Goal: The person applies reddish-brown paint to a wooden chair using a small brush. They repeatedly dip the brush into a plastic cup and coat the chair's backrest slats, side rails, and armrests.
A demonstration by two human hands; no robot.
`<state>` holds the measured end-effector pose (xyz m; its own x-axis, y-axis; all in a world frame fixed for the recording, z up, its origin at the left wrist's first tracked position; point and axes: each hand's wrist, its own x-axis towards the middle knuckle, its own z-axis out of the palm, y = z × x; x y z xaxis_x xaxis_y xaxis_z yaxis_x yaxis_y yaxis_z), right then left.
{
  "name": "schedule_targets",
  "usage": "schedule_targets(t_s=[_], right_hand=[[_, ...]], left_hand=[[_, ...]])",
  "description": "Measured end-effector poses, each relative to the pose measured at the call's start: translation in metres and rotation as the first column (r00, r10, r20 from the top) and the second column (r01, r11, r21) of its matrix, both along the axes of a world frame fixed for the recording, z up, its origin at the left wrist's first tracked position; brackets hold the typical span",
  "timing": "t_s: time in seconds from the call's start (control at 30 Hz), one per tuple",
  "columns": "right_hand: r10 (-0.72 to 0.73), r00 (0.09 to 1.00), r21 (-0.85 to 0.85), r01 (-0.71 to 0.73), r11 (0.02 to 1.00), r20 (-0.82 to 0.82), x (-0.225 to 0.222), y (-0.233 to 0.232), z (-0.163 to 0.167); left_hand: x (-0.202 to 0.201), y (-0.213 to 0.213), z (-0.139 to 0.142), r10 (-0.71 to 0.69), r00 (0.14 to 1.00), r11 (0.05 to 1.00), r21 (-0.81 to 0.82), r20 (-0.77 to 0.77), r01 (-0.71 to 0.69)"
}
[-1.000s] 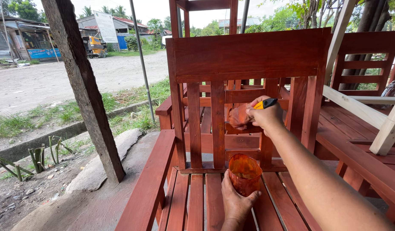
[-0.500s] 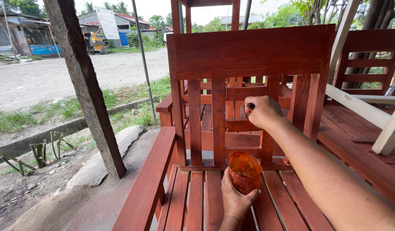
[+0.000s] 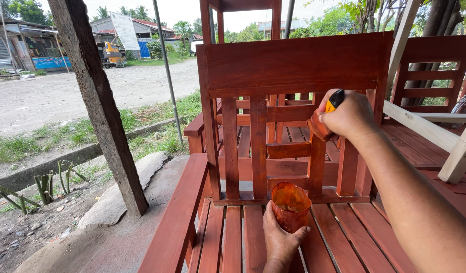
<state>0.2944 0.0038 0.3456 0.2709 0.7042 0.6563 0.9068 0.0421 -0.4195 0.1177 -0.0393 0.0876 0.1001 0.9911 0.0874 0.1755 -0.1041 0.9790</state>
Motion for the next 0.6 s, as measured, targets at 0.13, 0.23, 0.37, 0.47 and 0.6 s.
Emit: schedule_targets(t_s=[0.13, 0.23, 0.37, 0.47, 0.6], right_hand=[[0.034, 0.999, 0.121, -0.038, 0.992, 0.037, 0.000, 0.011, -0.028], [0.037, 0.995, 0.117, -0.027, 0.993, -0.088, -0.032, 0.025, -0.076], [0.256, 0.963, 0.404, -0.203, 0.892, -0.080, -0.089, 0.034, -0.127], [0.333, 0.924, 0.386, -0.242, 0.890, -0.187, -0.107, 0.035, -0.138], [0.401, 0.887, 0.454, -0.268, 0.850, -0.229, -0.077, 0.024, -0.137]], left_hand=[[0.001, 0.000, -0.003, -0.010, 1.000, 1.000, -0.028, -0.012, 0.010], [0.001, 0.002, -0.007, 0.022, 1.000, 0.998, 0.059, 0.007, -0.023], [0.001, 0.006, -0.013, 0.053, 0.999, 0.996, 0.066, -0.011, -0.052], [0.001, 0.006, -0.018, 0.085, 0.996, 0.988, 0.132, -0.002, -0.084], [0.003, 0.005, -0.020, 0.104, 0.993, 0.989, 0.095, 0.063, -0.110]])
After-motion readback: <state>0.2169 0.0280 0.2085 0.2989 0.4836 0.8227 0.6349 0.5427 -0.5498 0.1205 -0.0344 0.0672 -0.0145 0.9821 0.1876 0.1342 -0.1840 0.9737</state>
